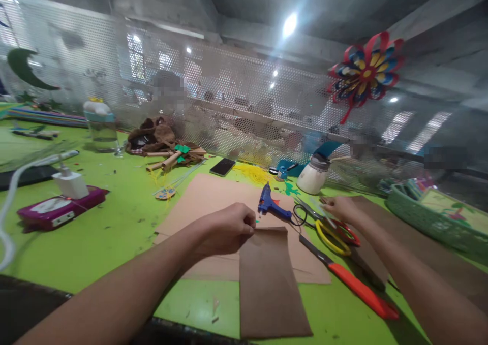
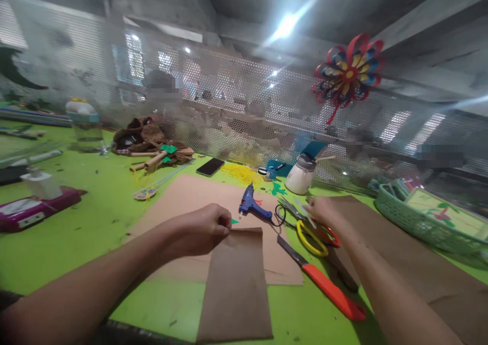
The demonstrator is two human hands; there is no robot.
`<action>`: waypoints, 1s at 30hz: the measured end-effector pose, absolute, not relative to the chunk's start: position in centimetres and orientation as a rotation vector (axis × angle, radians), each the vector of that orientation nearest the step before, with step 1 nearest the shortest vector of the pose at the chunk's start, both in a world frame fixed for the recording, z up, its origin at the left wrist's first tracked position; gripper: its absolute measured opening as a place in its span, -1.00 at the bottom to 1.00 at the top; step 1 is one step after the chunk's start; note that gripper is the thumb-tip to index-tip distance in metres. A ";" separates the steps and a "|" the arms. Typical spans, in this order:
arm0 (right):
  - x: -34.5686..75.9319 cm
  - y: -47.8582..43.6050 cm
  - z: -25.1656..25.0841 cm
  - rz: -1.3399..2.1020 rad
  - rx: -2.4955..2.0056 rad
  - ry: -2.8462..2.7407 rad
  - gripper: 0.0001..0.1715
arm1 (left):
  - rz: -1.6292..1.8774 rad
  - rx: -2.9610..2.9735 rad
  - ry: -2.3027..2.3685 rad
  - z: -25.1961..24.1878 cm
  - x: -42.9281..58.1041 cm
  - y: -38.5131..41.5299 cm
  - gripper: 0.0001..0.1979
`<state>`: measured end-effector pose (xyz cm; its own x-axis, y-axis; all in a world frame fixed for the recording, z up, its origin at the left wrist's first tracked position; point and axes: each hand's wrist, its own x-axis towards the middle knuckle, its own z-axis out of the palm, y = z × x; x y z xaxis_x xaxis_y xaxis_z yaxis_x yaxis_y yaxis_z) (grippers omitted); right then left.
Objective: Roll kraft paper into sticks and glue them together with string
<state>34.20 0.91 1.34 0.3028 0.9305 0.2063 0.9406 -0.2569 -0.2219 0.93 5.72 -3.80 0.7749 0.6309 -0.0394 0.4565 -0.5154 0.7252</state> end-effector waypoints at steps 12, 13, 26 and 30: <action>20.1 -4.1 -1.9 -0.023 -1.425 -2.394 -0.85 | 0.322 2.219 0.865 -4.4 1.4 5.4 -0.83; 20.0 -4.1 -2.4 -0.014 -1.431 -2.397 -0.84 | 0.320 2.227 0.863 -4.4 1.4 5.3 -0.84; 20.7 -2.9 -5.8 0.022 -1.334 -2.320 -0.79 | 0.337 2.470 0.873 -3.0 1.8 3.7 -0.91; 20.2 -2.7 -5.7 -0.023 -1.335 -2.356 -0.77 | 0.296 2.587 0.858 -2.2 2.0 3.4 -0.86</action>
<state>20.15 -2.68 -5.68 -0.4439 0.8144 0.3739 0.8214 0.5365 -0.1934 1.98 3.35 -2.22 0.7896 0.6092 0.0735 0.5251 -0.7328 0.4327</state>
